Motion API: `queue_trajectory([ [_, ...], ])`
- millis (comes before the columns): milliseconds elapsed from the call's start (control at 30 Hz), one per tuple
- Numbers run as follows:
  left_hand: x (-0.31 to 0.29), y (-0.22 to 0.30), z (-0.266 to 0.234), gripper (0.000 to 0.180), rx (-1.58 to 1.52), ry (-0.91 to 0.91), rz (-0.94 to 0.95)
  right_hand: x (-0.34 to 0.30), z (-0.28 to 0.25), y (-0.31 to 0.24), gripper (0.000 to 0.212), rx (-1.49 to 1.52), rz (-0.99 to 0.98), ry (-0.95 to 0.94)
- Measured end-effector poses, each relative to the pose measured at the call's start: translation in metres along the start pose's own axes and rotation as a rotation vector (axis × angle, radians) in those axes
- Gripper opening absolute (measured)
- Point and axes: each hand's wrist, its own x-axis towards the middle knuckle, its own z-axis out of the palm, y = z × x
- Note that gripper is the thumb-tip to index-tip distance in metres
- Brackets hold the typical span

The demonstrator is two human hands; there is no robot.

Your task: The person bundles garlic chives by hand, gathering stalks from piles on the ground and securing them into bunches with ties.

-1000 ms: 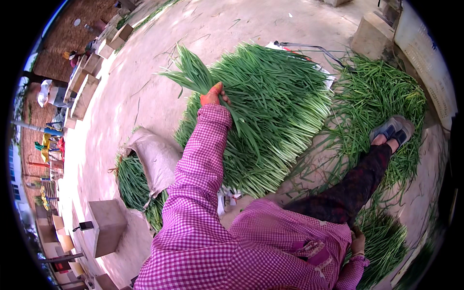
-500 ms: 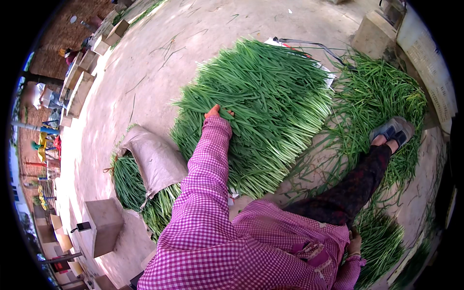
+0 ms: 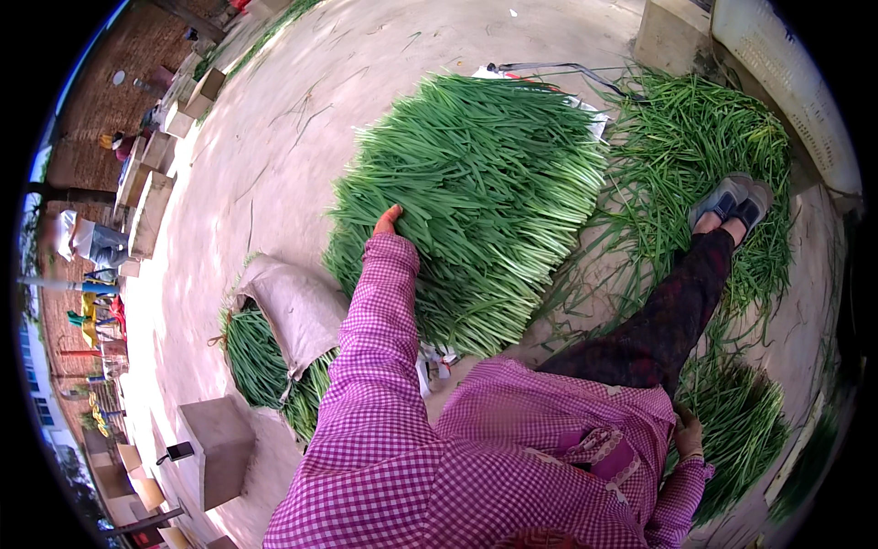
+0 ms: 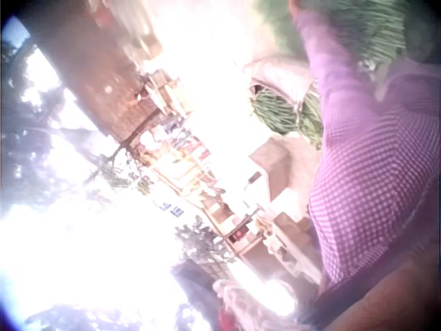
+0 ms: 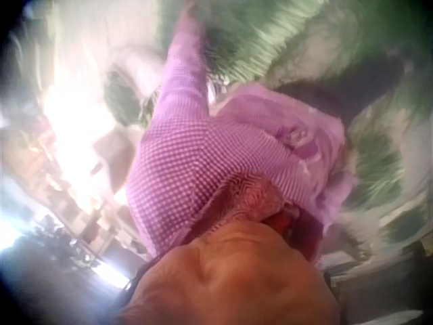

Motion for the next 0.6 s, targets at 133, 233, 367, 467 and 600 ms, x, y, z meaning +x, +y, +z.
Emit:
queue_trajectory([
  [133,-0.005,0.005,-0.044,0.035,0.364,-0.054,-0.095,-0.021,0.004,0.031,0.035,0.197,0.119,0.035],
  [233,-0.073,0.024,-0.059,0.039,0.960,-0.012,-0.179,-0.029,0.005,0.050,0.033,0.224,0.157,0.013],
  [367,-0.070,0.053,-0.131,0.045,1.665,0.172,0.023,-0.034,0.009,0.073,0.035,0.198,0.198,-0.010],
  [467,-0.093,0.057,-0.115,0.046,2.019,0.360,0.292,-0.046,0.019,0.093,0.037,0.215,0.256,-0.022],
  [600,-0.141,0.048,-0.053,0.042,2.084,0.589,0.793,-0.069,0.043,0.138,0.038,0.254,0.273,0.025],
])
